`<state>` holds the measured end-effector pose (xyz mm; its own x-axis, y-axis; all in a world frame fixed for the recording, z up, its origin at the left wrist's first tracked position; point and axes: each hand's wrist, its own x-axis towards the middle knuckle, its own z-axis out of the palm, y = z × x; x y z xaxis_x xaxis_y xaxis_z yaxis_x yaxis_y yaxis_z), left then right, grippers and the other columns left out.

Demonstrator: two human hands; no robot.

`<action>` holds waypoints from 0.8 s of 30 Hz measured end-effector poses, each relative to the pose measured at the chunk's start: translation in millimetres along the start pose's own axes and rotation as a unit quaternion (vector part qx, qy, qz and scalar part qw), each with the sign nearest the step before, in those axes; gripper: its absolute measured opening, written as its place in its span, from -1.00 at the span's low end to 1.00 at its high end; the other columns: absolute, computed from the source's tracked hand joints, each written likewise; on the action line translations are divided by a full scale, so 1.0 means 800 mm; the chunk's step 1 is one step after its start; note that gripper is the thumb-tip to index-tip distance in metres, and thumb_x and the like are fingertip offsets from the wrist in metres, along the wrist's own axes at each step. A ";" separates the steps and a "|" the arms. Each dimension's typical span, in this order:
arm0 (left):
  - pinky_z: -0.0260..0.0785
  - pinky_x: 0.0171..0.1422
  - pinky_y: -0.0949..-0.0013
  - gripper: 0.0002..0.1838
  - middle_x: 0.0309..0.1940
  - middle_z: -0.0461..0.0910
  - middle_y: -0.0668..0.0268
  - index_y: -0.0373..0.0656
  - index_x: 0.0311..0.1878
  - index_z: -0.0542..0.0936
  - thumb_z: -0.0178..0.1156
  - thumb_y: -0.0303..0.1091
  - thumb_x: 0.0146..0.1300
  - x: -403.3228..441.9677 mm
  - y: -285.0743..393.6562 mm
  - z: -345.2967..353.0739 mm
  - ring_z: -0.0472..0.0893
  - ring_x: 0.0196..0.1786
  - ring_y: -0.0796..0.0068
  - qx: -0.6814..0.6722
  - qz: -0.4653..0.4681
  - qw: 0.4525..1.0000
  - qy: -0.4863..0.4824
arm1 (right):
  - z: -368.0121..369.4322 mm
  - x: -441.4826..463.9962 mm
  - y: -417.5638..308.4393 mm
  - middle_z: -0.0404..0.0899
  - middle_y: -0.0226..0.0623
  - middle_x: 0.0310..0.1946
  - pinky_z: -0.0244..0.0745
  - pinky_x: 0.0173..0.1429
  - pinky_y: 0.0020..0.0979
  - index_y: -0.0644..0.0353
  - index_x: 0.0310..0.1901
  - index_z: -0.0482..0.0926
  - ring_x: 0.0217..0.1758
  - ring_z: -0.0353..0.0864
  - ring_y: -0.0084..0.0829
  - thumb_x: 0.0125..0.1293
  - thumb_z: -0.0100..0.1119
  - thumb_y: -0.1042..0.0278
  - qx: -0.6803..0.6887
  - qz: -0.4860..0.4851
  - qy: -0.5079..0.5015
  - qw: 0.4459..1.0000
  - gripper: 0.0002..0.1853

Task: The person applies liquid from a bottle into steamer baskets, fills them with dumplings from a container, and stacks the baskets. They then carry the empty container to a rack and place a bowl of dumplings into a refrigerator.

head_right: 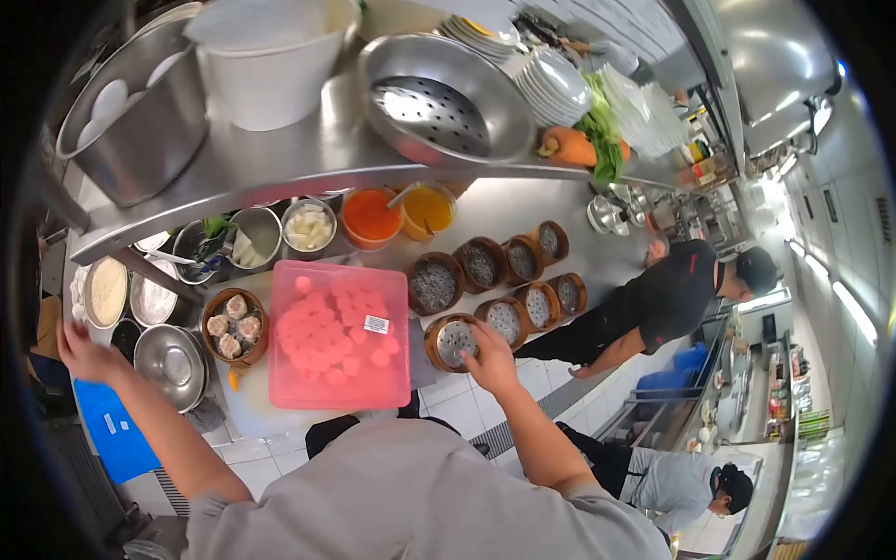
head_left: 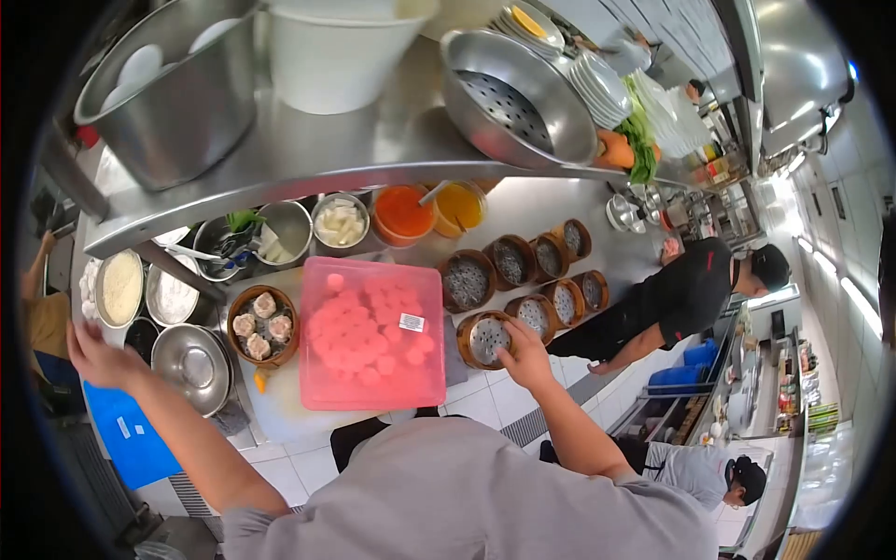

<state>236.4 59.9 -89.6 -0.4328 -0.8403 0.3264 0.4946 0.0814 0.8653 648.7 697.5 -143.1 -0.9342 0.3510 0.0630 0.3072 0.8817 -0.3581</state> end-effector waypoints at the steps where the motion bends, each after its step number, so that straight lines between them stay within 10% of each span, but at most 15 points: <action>1: 0.54 0.00 0.37 -0.73 -0.15 0.71 0.26 -0.38 0.16 0.67 0.22 -0.39 0.56 -0.034 0.014 -0.030 0.63 -0.13 0.47 0.030 -0.005 0.999 -0.024 | 0.007 0.016 0.002 0.53 0.12 0.45 0.30 0.64 0.08 0.35 0.39 0.57 0.56 0.45 0.13 0.34 0.48 0.16 -0.013 -0.033 -0.016 0.999 -0.33; 7: 0.48 -0.04 0.50 -0.89 -0.10 0.63 0.37 -0.21 0.04 0.67 0.26 -0.45 0.55 -0.328 0.058 -0.088 0.59 -0.12 0.57 0.095 -0.145 0.911 -0.373 | 0.053 0.111 0.017 0.41 0.13 0.57 0.01 0.76 0.21 0.40 0.44 0.51 0.71 0.26 0.05 0.50 0.19 -0.24 -0.100 -0.143 -0.094 0.980 -0.19; 12: 0.59 0.26 0.17 -0.69 -0.01 0.70 0.11 -0.26 0.11 0.69 0.38 -0.52 0.31 -0.510 0.155 -0.004 0.72 0.11 0.14 0.162 -0.002 0.734 -0.659 | 0.087 0.168 0.048 0.34 0.15 0.62 -0.15 0.80 0.21 0.43 0.51 0.45 0.76 0.20 0.02 0.55 0.01 -0.38 -0.108 -0.172 -0.068 0.977 -0.08; 14: 0.52 0.40 -0.03 -0.64 0.09 0.71 0.02 -0.23 0.13 0.71 0.39 -0.48 0.26 -0.575 0.154 0.032 0.67 0.23 -0.08 0.203 0.132 0.673 -0.699 | 0.081 0.175 0.054 0.30 0.14 0.64 -0.27 0.82 0.23 0.42 0.55 0.40 0.77 0.19 0.00 0.56 -0.04 -0.39 -0.051 -0.324 -0.177 0.928 -0.07; 19: 0.22 0.67 -0.20 -0.43 0.46 0.50 0.03 -0.22 0.37 0.63 0.39 -0.33 0.28 -0.699 0.113 0.065 0.41 0.56 -0.15 0.295 0.240 0.515 -0.768 | 0.080 0.195 0.080 0.30 0.11 0.65 -0.31 0.82 0.26 0.41 0.56 0.39 0.77 0.18 -0.03 0.59 -0.07 -0.35 -0.069 -0.313 -0.105 0.941 -0.10; 24: 0.03 0.72 -0.42 -0.36 0.55 0.42 0.03 -0.20 0.47 0.56 0.34 -0.24 0.34 -0.730 0.111 0.065 0.31 0.64 -0.17 0.380 0.268 0.508 -0.725 | 0.031 0.204 0.092 0.34 0.13 0.62 -0.27 0.81 0.27 0.41 0.52 0.45 0.76 0.21 -0.03 0.59 -0.02 -0.25 -0.023 -0.319 -0.268 0.909 -0.18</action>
<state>494.0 586.2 -183.3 -0.7621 0.6454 0.0521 0.6391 0.7369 0.2203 514.4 811.6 -182.5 -0.8753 -0.4291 -0.2232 -0.3321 0.8687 -0.3675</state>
